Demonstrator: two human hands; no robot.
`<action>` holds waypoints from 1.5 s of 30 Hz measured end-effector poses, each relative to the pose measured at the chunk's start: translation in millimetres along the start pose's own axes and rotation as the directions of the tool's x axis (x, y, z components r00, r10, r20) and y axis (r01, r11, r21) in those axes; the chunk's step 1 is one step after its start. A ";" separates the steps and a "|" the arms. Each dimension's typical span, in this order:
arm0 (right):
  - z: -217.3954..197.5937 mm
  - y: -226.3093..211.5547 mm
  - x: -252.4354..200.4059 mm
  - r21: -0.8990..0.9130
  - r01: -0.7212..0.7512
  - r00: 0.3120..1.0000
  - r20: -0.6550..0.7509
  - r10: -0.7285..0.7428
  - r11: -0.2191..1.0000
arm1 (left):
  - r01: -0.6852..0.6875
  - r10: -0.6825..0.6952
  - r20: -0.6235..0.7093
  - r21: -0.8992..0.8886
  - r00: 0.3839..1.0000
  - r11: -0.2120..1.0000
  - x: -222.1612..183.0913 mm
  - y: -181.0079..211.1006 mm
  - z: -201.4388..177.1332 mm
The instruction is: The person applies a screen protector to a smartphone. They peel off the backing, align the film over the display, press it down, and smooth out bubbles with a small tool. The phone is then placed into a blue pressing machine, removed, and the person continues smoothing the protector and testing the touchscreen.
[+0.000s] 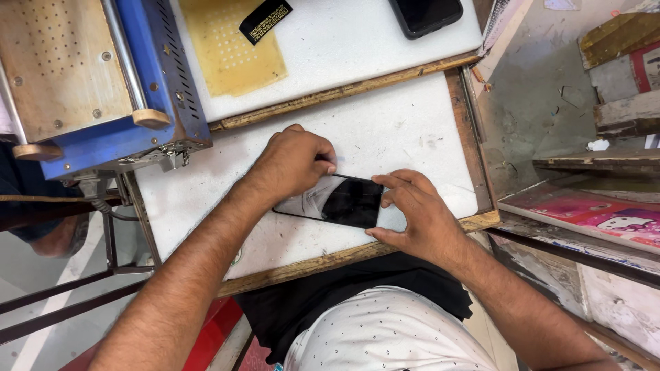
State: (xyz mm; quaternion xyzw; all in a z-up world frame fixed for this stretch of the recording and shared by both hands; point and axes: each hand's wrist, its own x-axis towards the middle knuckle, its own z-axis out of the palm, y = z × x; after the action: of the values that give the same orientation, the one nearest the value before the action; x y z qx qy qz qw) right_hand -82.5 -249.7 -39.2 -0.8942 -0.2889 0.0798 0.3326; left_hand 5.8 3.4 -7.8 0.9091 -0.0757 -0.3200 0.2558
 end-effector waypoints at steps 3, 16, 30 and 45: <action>-0.5 -0.1 1.3 -0.008 0.011 1.000 0.002 -0.011 1.000 | -0.075 0.074 0.017 0.088 0.997 0.993 2.5 9.9 2.6; 4.9 3.0 -0.3 -0.003 0.004 1.000 -0.011 -0.004 1.000 | -0.078 0.080 -0.015 0.083 0.997 0.993 7.6 27.5 24.2; -2.0 -8.2 1.6 -0.212 -0.129 0.992 -0.034 0.125 0.969 | -0.125 0.111 0.068 0.254 0.991 0.959 3.1 15.4 1.2; -1.5 -1.7 4.0 -0.183 -0.101 0.995 0.005 0.104 0.978 | -0.086 0.088 -0.032 0.069 0.996 0.994 17.5 23.9 30.8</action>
State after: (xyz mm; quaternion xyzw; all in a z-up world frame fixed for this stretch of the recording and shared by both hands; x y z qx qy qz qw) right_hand -79.5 -247.2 -36.8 -0.9340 -0.2510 0.0765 0.2424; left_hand 1.0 -35.2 -25.5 0.9185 -0.1214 -0.2900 0.2399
